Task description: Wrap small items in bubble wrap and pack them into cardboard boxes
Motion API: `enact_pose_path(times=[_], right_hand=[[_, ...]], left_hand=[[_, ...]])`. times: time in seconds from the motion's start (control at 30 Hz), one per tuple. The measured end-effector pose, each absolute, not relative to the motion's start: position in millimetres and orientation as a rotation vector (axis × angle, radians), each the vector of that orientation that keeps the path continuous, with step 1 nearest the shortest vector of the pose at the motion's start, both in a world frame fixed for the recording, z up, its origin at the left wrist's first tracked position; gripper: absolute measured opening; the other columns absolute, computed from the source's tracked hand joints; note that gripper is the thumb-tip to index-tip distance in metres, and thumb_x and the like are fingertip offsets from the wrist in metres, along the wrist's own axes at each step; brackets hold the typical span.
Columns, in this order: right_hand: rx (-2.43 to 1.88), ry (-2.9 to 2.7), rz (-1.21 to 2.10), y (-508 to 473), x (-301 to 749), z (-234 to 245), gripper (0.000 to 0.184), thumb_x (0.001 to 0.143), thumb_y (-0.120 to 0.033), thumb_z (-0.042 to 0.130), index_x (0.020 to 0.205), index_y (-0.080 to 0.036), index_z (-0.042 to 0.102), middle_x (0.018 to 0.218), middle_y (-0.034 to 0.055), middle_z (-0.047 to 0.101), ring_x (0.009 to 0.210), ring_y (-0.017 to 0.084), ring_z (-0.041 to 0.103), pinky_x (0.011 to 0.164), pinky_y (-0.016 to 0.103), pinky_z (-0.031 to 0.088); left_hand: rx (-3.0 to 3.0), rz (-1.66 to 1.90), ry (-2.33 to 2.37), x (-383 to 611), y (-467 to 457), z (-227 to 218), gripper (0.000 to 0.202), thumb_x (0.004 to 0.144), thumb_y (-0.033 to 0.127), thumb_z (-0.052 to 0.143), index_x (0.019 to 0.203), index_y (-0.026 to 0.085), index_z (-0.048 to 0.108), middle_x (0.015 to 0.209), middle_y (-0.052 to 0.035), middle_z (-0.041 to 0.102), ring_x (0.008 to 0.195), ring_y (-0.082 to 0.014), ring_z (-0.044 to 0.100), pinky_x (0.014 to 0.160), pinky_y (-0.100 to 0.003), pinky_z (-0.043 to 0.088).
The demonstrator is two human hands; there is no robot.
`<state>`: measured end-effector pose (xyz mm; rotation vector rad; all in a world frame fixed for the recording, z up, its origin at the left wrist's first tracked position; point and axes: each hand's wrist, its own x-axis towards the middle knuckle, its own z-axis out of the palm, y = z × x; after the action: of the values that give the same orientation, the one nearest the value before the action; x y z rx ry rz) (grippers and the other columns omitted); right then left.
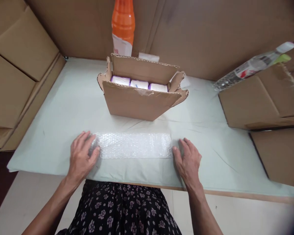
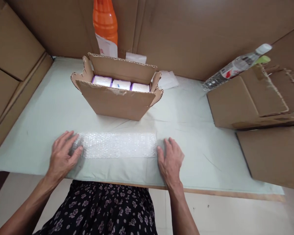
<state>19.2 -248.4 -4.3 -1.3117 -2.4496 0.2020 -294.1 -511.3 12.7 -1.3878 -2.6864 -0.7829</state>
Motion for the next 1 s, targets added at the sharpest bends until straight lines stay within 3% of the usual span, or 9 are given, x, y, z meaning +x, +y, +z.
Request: enact_pose_path(times=[0.17, 0.27, 0.33, 0.4, 0.53, 0.7, 0.77, 0.87, 1.0], right_hand=[[-1.301, -2.428, 0.317, -262.2, -7.1, -6.2, 0.039, 0.093, -0.05, 0.055, 0.11, -0.017, 0.066, 0.14, 0.0214, 0.061, 0.129, 0.039, 0.054, 0.103, 0.058, 0.041], [-1.277, -2.335, 0.509, -258.9, -16.2, -3.0, 0.026, 0.091, -0.045, 0.055, 0.093, -0.02, 0.063, 0.128, 0.0161, 0.069, 0.117, 0.033, 0.062, 0.099, 0.052, 0.045], [-1.351, -2.211, 0.624, -250.8, -7.0, 5.4, 0.024, 0.09, -0.045, 0.057, 0.092, -0.021, 0.063, 0.11, 0.0115, 0.074, 0.101, 0.028, 0.067, 0.091, 0.045, 0.05], [-1.433, -2.086, 0.665, -245.0, 5.8, 18.5, 0.03, 0.086, -0.049, 0.062, 0.099, -0.021, 0.064, 0.098, 0.0082, 0.074, 0.089, 0.026, 0.068, 0.083, 0.041, 0.053], [-1.314, -2.096, 0.71, -263.2, -0.8, 44.0, 0.048, 0.087, -0.047, 0.067, 0.126, -0.021, 0.062, 0.112, 0.0099, 0.072, 0.093, 0.024, 0.069, 0.079, 0.038, 0.056], [-0.785, -2.41, 1.101, -314.8, -59.5, 48.8, 0.068, 0.092, -0.04, 0.067, 0.153, -0.023, 0.042, 0.112, 0.0084, 0.075, 0.084, 0.021, 0.07, 0.074, 0.035, 0.059], [-0.628, -2.464, 1.187, -321.9, -71.1, 48.9, 0.065, 0.093, -0.038, 0.067, 0.152, -0.026, 0.043, 0.118, 0.0076, 0.074, 0.089, 0.021, 0.071, 0.082, 0.038, 0.06], [-0.674, -2.391, 1.169, -314.7, -70.6, 50.7, 0.042, 0.098, -0.032, 0.061, 0.139, -0.026, 0.057, 0.113, 0.006, 0.075, 0.086, 0.019, 0.071, 0.086, 0.039, 0.06], [-0.753, -2.352, 1.149, -301.6, -67.6, 46.4, 0.026, 0.099, -0.025, 0.054, 0.123, -0.023, 0.066, 0.112, 0.0071, 0.075, 0.085, 0.017, 0.07, 0.083, 0.035, 0.061]], left_hand=[[-1.166, -0.597, -2.84, -299.2, -516.1, 11.4, 0.049, 0.096, 0.046, 0.052, 0.133, 0.016, 0.062, 0.119, -0.0175, 0.067, 0.114, -0.0353, 0.058, 0.104, -0.056, 0.045], [-1.139, -0.628, -2.799, -293.2, -509.3, 14.5, 0.048, 0.095, 0.044, 0.053, 0.132, 0.014, 0.062, 0.117, -0.0178, 0.065, 0.114, -0.0352, 0.058, 0.103, -0.056, 0.045], [-1.101, -0.77, -2.767, -284.7, -501.5, 22.6, 0.046, 0.093, 0.043, 0.055, 0.129, 0.015, 0.063, 0.118, -0.0165, 0.065, 0.116, -0.0333, 0.059, 0.104, -0.054, 0.047], [-1.113, -1.017, -2.796, -272.9, -491.6, 33.5, 0.039, 0.094, 0.04, 0.055, 0.124, 0.017, 0.065, 0.112, -0.0125, 0.067, 0.109, -0.0282, 0.063, 0.098, -0.047, 0.052], [-1.227, -1.702, -2.975, -246.2, -465.6, 48.7, 0.036, 0.09, 0.04, 0.06, 0.119, 0.019, 0.066, 0.1, -0.0072, 0.071, 0.088, -0.0188, 0.066, 0.083, -0.034, 0.057], [-1.208, -2.441, -3.035, -233.0, -433.4, 44.7, 0.078, 0.081, 0.05, 0.068, 0.147, 0.016, 0.042, 0.113, -0.0119, 0.068, 0.082, -0.017, 0.066, 0.067, -0.028, 0.054], [-1.132, -2.408, -3.066, -237.1, -426.4, 39.9, 0.074, 0.082, 0.044, 0.066, 0.146, 0.015, 0.043, 0.096, -0.0052, 0.068, 0.073, -0.014, 0.062, 0.064, -0.026, 0.05], [-1.102, -2.157, -3.081, -246.2, -424.4, 34.1, 0.058, 0.083, 0.035, 0.061, 0.136, 0.014, 0.053, 0.077, 0.0022, 0.062, 0.065, -0.0122, 0.057, 0.066, -0.026, 0.047], [-1.155, -1.877, -3.143, -249.3, -429.2, 33.0, 0.061, 0.081, 0.043, 0.064, 0.135, 0.016, 0.055, 0.086, -0.0016, 0.068, 0.066, -0.0139, 0.06, 0.068, -0.029, 0.05]])
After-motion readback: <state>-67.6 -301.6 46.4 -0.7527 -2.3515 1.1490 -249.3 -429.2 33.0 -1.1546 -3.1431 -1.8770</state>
